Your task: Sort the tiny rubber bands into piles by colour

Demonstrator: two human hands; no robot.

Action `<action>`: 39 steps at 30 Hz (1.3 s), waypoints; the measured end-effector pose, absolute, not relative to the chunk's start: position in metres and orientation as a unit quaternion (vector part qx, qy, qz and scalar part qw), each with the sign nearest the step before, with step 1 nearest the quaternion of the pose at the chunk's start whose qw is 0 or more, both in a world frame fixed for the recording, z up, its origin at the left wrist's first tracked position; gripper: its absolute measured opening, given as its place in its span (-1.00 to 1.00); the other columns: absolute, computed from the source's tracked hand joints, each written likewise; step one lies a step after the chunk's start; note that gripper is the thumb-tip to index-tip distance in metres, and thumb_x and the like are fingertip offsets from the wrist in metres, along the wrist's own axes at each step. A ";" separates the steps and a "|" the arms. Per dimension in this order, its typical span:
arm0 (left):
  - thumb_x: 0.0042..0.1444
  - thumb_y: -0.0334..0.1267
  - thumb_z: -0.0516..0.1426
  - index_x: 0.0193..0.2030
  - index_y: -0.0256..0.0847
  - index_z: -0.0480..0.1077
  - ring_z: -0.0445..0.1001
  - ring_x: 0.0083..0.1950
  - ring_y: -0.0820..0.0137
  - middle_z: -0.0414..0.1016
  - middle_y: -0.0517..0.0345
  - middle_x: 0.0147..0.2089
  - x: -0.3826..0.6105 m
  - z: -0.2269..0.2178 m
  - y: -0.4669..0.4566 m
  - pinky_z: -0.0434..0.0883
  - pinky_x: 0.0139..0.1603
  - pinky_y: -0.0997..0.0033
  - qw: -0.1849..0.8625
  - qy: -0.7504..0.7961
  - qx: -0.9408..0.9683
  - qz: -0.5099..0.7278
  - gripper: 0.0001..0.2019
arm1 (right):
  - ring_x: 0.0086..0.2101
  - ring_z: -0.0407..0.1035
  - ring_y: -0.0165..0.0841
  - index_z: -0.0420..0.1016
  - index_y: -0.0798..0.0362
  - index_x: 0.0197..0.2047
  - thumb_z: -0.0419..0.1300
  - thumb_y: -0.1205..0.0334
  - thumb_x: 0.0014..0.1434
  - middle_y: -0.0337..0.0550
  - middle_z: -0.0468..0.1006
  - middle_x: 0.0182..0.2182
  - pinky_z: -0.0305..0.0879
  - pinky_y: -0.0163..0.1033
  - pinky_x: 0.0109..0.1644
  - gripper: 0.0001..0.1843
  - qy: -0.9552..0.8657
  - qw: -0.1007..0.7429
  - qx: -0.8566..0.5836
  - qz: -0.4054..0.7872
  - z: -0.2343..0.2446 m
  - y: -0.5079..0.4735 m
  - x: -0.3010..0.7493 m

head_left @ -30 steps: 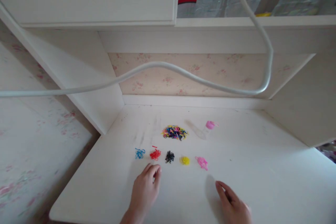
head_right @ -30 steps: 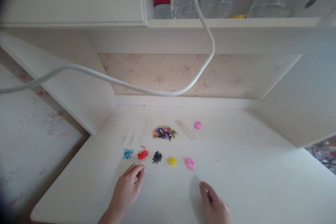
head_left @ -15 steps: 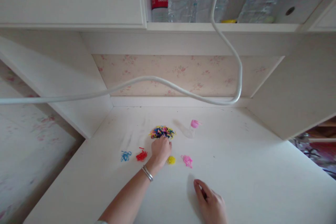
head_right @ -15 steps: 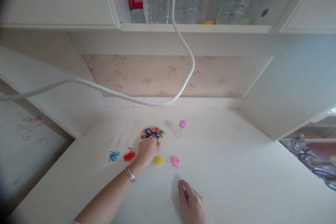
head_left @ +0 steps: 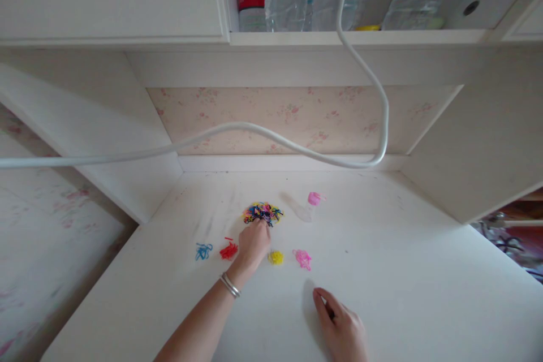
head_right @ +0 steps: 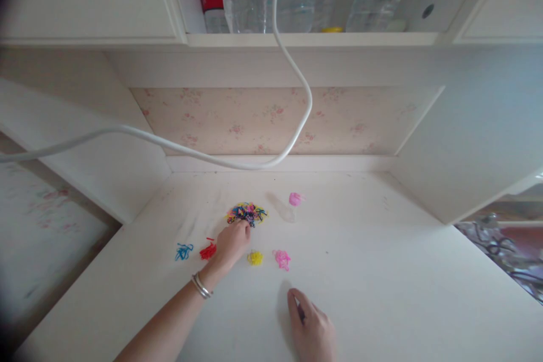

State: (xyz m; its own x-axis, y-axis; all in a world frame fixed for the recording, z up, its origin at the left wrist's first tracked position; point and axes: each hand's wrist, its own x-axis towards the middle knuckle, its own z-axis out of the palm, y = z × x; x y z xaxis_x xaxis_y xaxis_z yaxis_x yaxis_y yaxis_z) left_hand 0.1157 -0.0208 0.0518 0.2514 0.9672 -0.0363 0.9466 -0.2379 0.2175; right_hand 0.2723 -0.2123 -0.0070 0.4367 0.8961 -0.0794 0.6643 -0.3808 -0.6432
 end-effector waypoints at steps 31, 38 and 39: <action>0.22 -0.11 -0.08 -0.20 -0.19 0.48 0.48 -0.11 0.29 0.54 -0.04 -0.12 0.083 0.054 0.040 0.31 -0.13 0.40 0.158 0.608 0.773 0.089 -0.66 | -0.36 0.51 -0.33 0.53 -0.16 -0.14 -0.12 -0.13 0.22 -0.22 0.63 -0.30 0.32 -0.38 -0.33 -0.53 -0.490 0.246 -0.808 0.214 -0.006 -0.212 0.270; 0.25 -0.13 -0.13 -0.22 -0.23 0.45 0.48 -0.13 0.28 0.54 -0.07 -0.16 0.083 0.045 0.047 0.30 -0.16 0.38 0.181 0.603 0.767 0.122 -0.63 | -0.36 0.51 -0.34 0.53 -0.17 -0.14 -0.12 -0.13 0.22 -0.25 0.63 -0.32 0.31 -0.37 -0.31 -0.55 -0.488 0.239 -0.811 0.214 -0.004 -0.212 0.269; 0.26 -0.12 -0.14 -0.23 -0.24 0.45 0.49 -0.15 0.27 0.54 -0.08 -0.18 0.083 0.044 0.048 0.30 -0.17 0.37 0.186 0.604 0.765 0.125 -0.61 | -0.36 0.51 -0.34 0.53 -0.17 -0.14 -0.11 -0.13 0.22 -0.26 0.63 -0.32 0.31 -0.37 -0.32 -0.55 -0.489 0.239 -0.811 0.213 -0.004 -0.212 0.269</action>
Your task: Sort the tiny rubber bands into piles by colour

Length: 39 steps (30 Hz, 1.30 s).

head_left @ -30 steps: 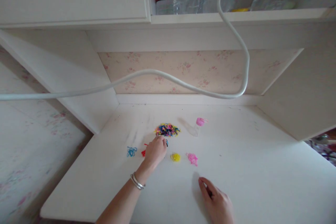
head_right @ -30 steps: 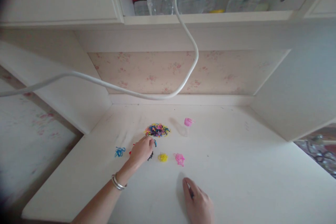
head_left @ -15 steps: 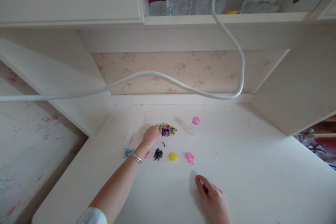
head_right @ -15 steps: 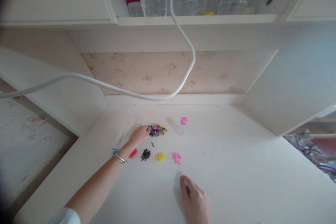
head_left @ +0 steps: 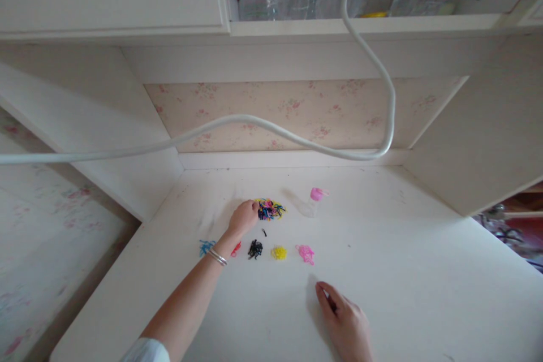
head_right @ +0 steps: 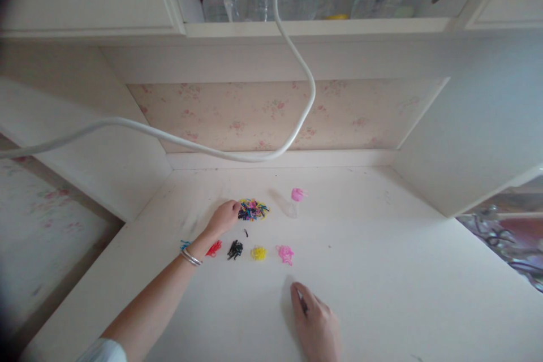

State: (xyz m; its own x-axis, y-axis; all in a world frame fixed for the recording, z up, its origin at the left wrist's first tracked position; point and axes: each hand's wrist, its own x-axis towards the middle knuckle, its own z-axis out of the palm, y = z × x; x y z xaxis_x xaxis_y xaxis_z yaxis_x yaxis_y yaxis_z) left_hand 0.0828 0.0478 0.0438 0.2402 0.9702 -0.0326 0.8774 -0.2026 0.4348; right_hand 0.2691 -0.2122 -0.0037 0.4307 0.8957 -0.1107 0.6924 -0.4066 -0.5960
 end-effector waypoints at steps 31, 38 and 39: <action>0.15 -0.09 0.00 -0.27 -0.23 0.34 0.25 -0.65 0.63 0.54 0.10 -0.25 0.081 0.035 0.043 0.05 -0.68 0.59 0.494 0.549 0.604 0.300 -0.75 | -0.34 0.51 -0.36 0.51 -0.20 -0.12 -0.12 -0.09 0.24 -0.30 0.63 -0.31 0.29 -0.38 -0.32 -0.58 -0.505 0.229 -0.809 0.193 -0.005 -0.214 0.270; 0.12 -0.12 0.03 -0.31 -0.23 0.37 0.27 -0.63 0.55 0.31 0.30 -0.63 0.078 0.034 0.043 0.05 -0.64 0.59 0.471 0.563 0.608 0.303 -0.78 | -0.32 0.51 -0.36 0.52 -0.21 -0.14 -0.12 -0.09 0.24 -0.30 0.63 -0.29 0.30 -0.38 -0.30 -0.58 -0.498 0.227 -0.812 0.201 -0.001 -0.213 0.268; 0.12 -0.11 0.03 -0.31 -0.23 0.37 0.24 -0.64 0.55 0.27 0.32 -0.66 0.078 0.034 0.043 0.05 -0.63 0.59 0.465 0.564 0.610 0.306 -0.77 | -0.32 0.52 -0.36 0.53 -0.20 -0.14 -0.12 -0.09 0.23 -0.29 0.63 -0.29 0.31 -0.38 -0.31 -0.58 -0.498 0.229 -0.812 0.201 0.000 -0.213 0.268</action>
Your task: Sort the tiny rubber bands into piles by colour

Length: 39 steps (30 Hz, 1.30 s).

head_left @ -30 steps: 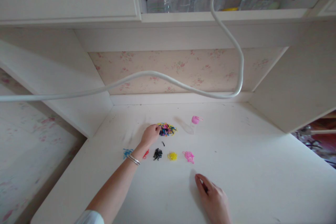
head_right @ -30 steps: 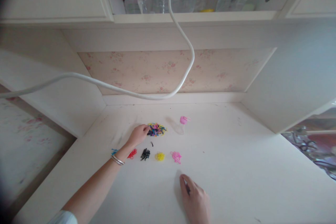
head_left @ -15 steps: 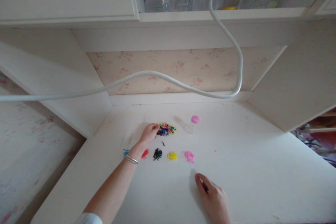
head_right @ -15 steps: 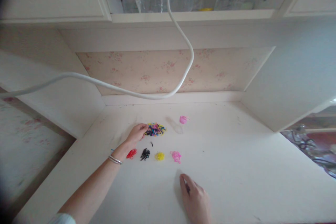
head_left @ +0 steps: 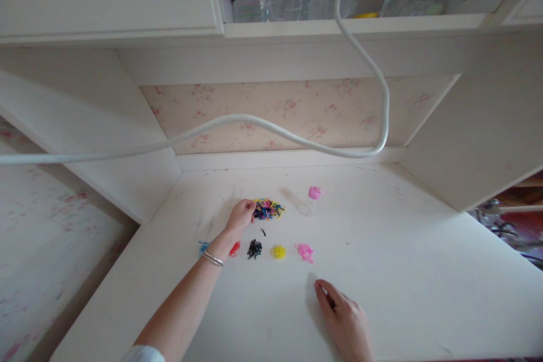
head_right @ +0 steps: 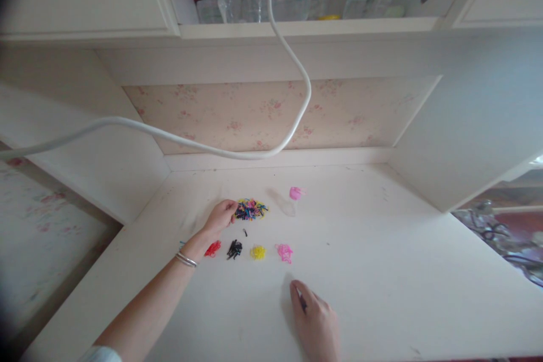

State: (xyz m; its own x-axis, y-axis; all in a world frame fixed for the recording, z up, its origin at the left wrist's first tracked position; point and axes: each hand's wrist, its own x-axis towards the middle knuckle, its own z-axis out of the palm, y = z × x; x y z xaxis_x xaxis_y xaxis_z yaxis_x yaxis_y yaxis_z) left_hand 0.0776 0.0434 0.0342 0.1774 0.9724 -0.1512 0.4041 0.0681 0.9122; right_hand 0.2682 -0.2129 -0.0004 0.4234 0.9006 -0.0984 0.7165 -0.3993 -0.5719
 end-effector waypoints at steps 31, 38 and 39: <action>0.18 -0.09 0.00 -0.30 -0.17 0.54 0.43 -0.26 0.37 0.50 0.07 -0.28 0.044 0.048 -0.029 0.33 -0.15 0.40 0.271 0.522 0.754 0.292 -0.68 | -0.31 0.52 -0.32 0.53 -0.18 -0.12 -0.13 -0.11 0.22 -0.26 0.63 -0.30 0.33 -0.37 -0.31 -0.55 -0.509 0.224 -0.807 0.197 -0.006 -0.214 0.270; 0.23 -0.14 -0.03 -0.19 -0.11 0.53 0.45 -0.30 0.40 0.49 0.08 -0.28 0.037 0.023 -0.069 0.37 -0.17 0.42 0.204 0.540 0.780 0.242 -0.69 | -0.35 0.52 -0.35 0.54 -0.19 -0.14 -0.11 -0.12 0.20 -0.27 0.64 -0.31 0.34 -0.40 -0.35 -0.55 -0.515 0.223 -0.807 0.183 -0.005 -0.214 0.270; 0.23 -0.15 -0.03 -0.18 -0.10 0.53 0.46 -0.31 0.40 0.48 0.09 -0.28 0.037 0.022 -0.070 0.37 -0.18 0.43 0.199 0.543 0.782 0.234 -0.70 | -0.35 0.52 -0.35 0.54 -0.20 -0.14 -0.11 -0.12 0.21 -0.27 0.64 -0.31 0.34 -0.40 -0.35 -0.55 -0.516 0.220 -0.807 0.184 -0.005 -0.214 0.270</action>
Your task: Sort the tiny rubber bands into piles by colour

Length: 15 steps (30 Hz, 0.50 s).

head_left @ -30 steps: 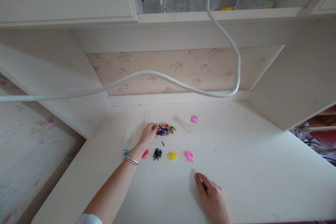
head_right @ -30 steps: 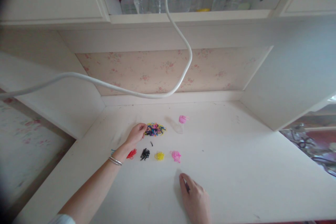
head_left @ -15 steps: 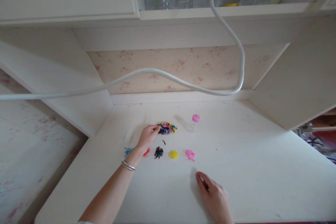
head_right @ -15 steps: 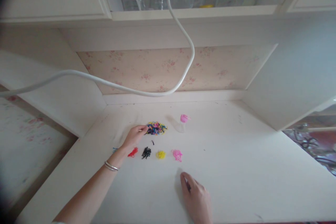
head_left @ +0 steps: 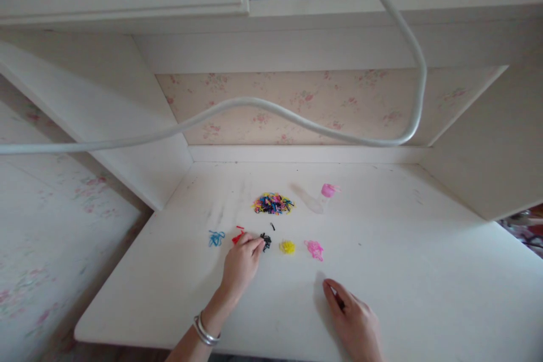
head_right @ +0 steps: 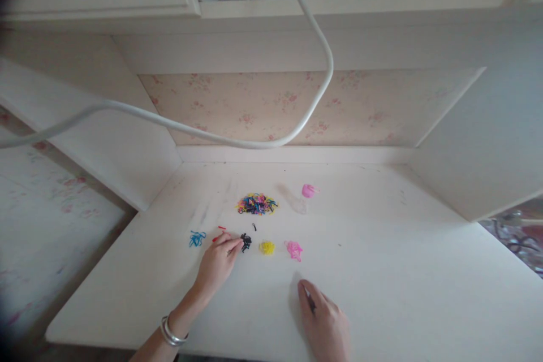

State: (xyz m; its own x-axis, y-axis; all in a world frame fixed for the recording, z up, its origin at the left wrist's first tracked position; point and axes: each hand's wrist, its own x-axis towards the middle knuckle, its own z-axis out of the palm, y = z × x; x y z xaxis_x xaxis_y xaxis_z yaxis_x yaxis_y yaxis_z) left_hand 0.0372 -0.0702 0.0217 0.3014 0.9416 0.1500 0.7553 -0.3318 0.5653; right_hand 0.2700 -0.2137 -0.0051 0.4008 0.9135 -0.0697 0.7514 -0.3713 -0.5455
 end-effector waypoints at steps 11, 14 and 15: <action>0.22 -0.17 -0.03 -0.16 -0.11 0.50 0.47 -0.15 0.34 0.49 0.05 -0.17 0.025 0.024 -0.077 0.39 -0.07 0.38 0.195 0.542 0.769 0.276 -0.71 | -0.37 0.51 -0.35 0.56 -0.16 -0.17 -0.06 -0.16 0.17 -0.26 0.63 -0.33 0.32 -0.41 -0.35 -0.55 -0.476 0.256 -0.812 0.220 -0.006 -0.214 0.271; 0.22 -0.15 -0.03 -0.16 -0.10 0.48 0.47 -0.14 0.33 0.50 0.05 -0.16 0.009 0.024 -0.089 0.41 -0.13 0.40 0.215 0.544 0.750 0.308 -0.73 | -0.48 0.46 -0.38 0.58 -0.07 -0.22 -0.05 -0.18 0.15 -0.25 0.60 -0.48 0.29 -0.43 -0.43 -0.50 -0.446 0.291 -0.811 0.244 0.007 -0.206 0.269; 0.22 -0.14 -0.03 -0.17 -0.09 0.48 0.48 -0.17 0.34 0.50 0.05 -0.18 0.003 0.024 -0.094 0.41 -0.16 0.41 0.219 0.549 0.744 0.312 -0.73 | -0.53 0.42 -0.40 0.58 -0.04 -0.22 -0.05 -0.19 0.15 -0.25 0.57 -0.53 0.27 -0.43 -0.46 -0.49 -0.451 0.298 -0.805 0.246 0.015 -0.200 0.267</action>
State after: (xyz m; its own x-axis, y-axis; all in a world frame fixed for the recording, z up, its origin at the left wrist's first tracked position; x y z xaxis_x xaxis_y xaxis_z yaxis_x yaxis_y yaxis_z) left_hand 0.0026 -0.0938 0.0236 0.2032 0.9534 0.2232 0.6797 -0.3015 0.6687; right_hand 0.2672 -0.2002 0.0149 0.4724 0.8720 -0.1281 0.5785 -0.4164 -0.7013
